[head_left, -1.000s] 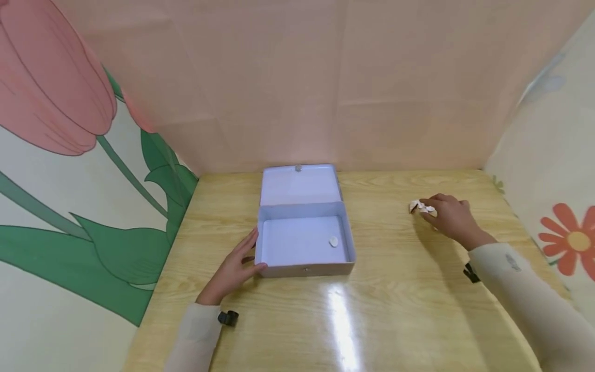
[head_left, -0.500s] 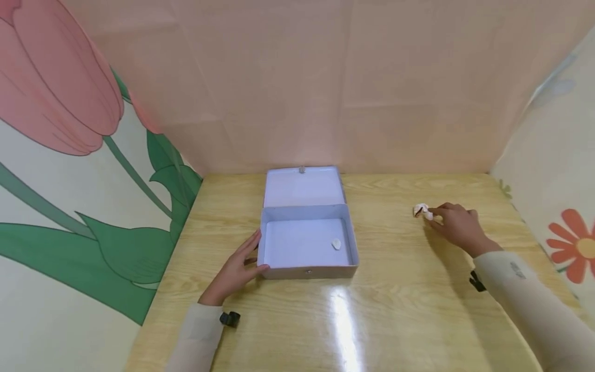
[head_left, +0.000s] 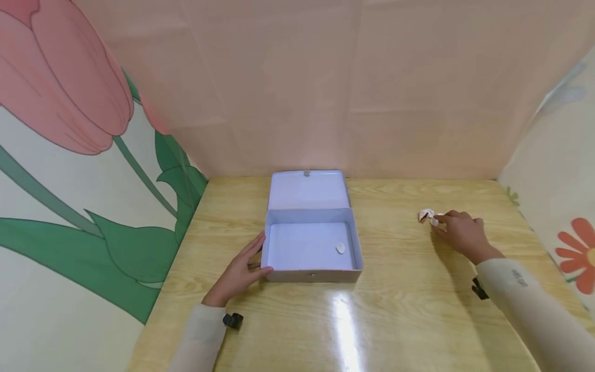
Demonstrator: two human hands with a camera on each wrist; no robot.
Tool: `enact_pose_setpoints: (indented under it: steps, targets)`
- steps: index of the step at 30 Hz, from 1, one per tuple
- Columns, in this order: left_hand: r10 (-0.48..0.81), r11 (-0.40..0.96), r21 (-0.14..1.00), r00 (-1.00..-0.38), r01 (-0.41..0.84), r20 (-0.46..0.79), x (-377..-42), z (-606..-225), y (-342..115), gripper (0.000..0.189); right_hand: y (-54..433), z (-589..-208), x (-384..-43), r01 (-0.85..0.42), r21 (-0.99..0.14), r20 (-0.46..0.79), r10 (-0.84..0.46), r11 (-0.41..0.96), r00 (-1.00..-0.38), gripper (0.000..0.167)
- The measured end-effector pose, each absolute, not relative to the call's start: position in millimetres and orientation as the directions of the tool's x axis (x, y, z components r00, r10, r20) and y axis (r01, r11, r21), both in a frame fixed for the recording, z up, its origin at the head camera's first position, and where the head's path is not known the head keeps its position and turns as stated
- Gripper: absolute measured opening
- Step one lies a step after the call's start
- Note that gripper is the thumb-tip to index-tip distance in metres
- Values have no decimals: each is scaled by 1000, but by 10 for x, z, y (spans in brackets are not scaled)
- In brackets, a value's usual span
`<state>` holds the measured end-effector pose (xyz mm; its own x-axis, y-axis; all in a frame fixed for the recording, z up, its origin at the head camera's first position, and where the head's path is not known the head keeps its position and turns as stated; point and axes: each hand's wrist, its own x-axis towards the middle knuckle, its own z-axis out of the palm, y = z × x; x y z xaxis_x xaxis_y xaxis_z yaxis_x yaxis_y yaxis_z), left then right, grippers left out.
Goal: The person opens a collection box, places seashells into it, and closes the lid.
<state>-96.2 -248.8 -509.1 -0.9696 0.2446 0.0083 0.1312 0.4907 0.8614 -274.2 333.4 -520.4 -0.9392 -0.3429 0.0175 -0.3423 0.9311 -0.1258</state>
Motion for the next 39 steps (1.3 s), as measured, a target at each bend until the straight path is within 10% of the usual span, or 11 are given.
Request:
enact_pose_setpoints:
  steps: [39]
  targets:
    - [258,466,874,-966,136,13,-860,-4714,-2377,84,3218,-5354,-2863,-401,-184,119,-385,897,-915,16]
